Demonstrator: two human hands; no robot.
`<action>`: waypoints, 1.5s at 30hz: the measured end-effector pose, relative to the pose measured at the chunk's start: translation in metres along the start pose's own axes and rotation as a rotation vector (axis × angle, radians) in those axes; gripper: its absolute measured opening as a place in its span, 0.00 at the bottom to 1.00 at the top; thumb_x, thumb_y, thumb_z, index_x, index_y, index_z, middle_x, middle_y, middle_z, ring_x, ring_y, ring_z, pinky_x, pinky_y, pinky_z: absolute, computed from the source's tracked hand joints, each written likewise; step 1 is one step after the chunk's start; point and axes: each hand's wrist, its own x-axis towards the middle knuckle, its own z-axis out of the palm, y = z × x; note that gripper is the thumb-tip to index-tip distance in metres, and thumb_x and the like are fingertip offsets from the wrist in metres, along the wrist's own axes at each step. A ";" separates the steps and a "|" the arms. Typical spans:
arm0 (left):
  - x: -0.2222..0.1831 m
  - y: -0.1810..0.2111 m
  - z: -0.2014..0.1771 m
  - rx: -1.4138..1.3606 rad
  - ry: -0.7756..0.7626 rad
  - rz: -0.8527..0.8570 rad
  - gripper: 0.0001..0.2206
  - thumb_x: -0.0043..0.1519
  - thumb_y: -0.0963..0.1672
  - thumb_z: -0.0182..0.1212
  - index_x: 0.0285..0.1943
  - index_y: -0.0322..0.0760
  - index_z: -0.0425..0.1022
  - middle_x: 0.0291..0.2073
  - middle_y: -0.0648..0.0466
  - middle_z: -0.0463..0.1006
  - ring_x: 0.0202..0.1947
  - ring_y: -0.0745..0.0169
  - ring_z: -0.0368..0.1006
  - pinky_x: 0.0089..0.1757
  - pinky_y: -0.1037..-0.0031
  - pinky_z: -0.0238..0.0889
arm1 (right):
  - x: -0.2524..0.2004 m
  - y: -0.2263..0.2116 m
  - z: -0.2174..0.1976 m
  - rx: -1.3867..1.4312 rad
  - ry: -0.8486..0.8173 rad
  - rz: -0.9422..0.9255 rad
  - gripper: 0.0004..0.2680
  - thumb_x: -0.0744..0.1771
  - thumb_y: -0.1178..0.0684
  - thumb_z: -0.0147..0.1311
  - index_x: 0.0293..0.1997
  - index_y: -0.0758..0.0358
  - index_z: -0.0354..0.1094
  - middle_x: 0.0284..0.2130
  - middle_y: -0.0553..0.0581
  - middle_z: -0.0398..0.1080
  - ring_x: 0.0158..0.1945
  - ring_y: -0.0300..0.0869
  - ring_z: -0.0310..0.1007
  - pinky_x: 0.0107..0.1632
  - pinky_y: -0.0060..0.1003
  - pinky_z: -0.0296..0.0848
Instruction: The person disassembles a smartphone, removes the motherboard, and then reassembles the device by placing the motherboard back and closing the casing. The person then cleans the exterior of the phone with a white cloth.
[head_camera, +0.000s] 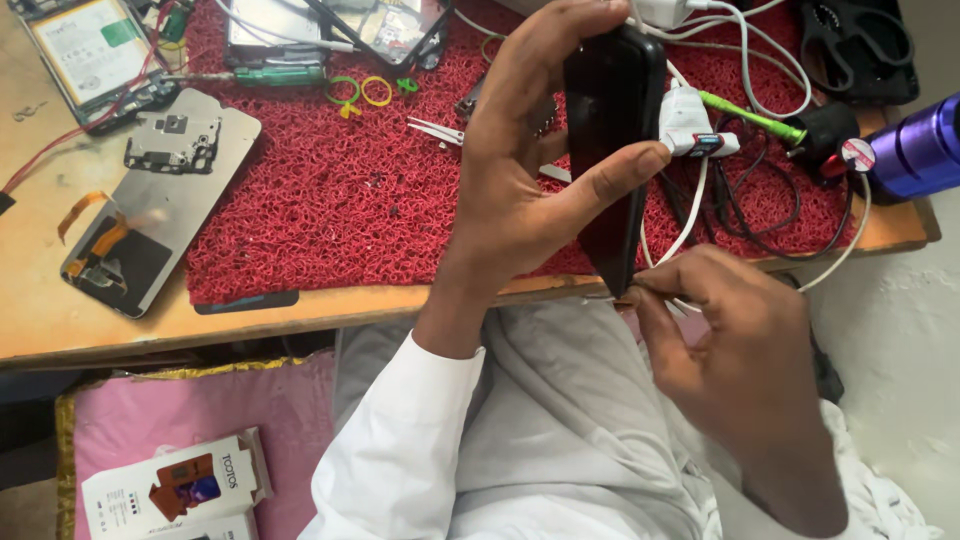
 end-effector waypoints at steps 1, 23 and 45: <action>-0.002 0.001 0.001 0.020 0.007 0.011 0.29 0.67 0.39 0.78 0.73 0.41 0.63 0.66 0.58 0.62 0.67 0.69 0.63 0.63 0.78 0.70 | -0.003 -0.002 0.002 -0.014 0.027 -0.010 0.04 0.63 0.62 0.63 0.36 0.66 0.73 0.30 0.58 0.75 0.31 0.46 0.77 0.33 0.38 0.72; -0.023 -0.019 -0.016 -0.131 0.454 -0.038 0.25 0.68 0.38 0.71 0.70 0.31 0.61 0.60 0.48 0.69 0.56 0.64 0.73 0.56 0.76 0.72 | 0.057 0.042 0.014 0.320 -0.023 0.084 0.06 0.69 0.60 0.59 0.49 0.67 0.76 0.39 0.54 0.79 0.41 0.33 0.77 0.44 0.29 0.75; -0.049 0.011 -0.006 -0.105 0.726 -0.187 0.22 0.67 0.37 0.63 0.66 0.36 0.56 0.55 0.51 0.64 0.58 0.65 0.69 0.58 0.76 0.65 | 0.005 0.013 0.082 0.745 0.408 -0.035 0.17 0.65 0.72 0.65 0.53 0.66 0.60 0.49 0.55 0.63 0.50 0.33 0.70 0.58 0.28 0.75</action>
